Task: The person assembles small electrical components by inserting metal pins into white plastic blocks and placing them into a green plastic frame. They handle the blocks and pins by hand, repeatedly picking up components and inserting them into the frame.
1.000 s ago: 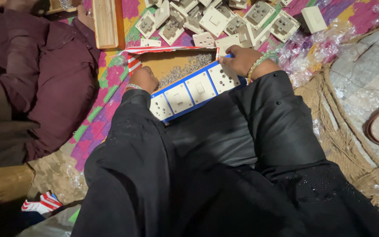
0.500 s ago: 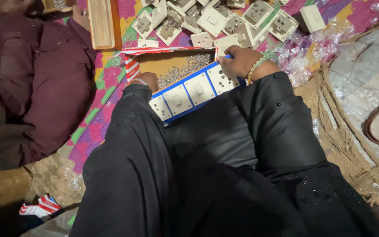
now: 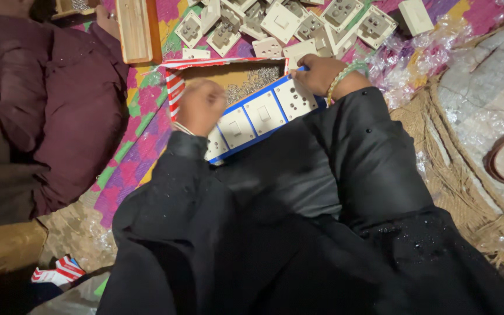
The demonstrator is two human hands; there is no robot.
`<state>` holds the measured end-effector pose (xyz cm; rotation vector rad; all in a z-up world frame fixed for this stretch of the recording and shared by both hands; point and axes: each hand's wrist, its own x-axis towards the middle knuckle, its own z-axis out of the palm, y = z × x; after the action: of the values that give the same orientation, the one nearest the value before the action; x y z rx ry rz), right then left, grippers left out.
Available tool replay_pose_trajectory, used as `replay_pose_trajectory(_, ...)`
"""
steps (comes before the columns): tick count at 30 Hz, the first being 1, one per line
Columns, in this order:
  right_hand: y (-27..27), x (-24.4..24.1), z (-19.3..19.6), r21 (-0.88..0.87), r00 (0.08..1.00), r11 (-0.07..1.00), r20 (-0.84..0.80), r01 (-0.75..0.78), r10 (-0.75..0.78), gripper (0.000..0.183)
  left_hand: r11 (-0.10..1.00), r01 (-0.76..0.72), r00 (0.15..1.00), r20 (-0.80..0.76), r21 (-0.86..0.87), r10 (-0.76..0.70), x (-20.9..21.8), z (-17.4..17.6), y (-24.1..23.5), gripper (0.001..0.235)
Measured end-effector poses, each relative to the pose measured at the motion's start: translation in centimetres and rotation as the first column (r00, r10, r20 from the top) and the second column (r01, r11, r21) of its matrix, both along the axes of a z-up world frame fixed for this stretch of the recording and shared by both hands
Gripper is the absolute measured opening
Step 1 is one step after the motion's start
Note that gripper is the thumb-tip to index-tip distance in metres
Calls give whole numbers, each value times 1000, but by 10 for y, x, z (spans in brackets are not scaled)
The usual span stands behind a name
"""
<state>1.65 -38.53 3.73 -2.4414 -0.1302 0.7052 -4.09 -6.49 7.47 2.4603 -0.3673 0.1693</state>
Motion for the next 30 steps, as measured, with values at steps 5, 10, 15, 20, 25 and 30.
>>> replay_pose_trajectory(5,-6,6,-13,19,999,1000,30,-17,17,58,865,493,847,176,93,-501,-19,21,-65,5)
replay_pose_trajectory(10,-10,8,-24,21,999,999,-10,-30,30,56,941,336,914,225,46,-337,-37,26,-118,11)
replay_pose_trajectory(15,-15,13,-37,88,996,993,39,-81,78,53,920,368,898,204,136,-390,-28,22,-137,10)
replay_pose_trajectory(20,-16,14,-37,121,993,987,60,-104,98,50,916,379,900,176,132,-398,-25,16,-146,8)
replay_pose_trajectory(25,-20,11,-7,179,976,984,-218,25,15,54,919,371,886,246,135,-394,-19,18,-140,7)
replay_pose_trajectory(30,-22,7,29,301,937,951,-347,63,48,51,912,389,878,246,134,-411,-19,24,-137,7)
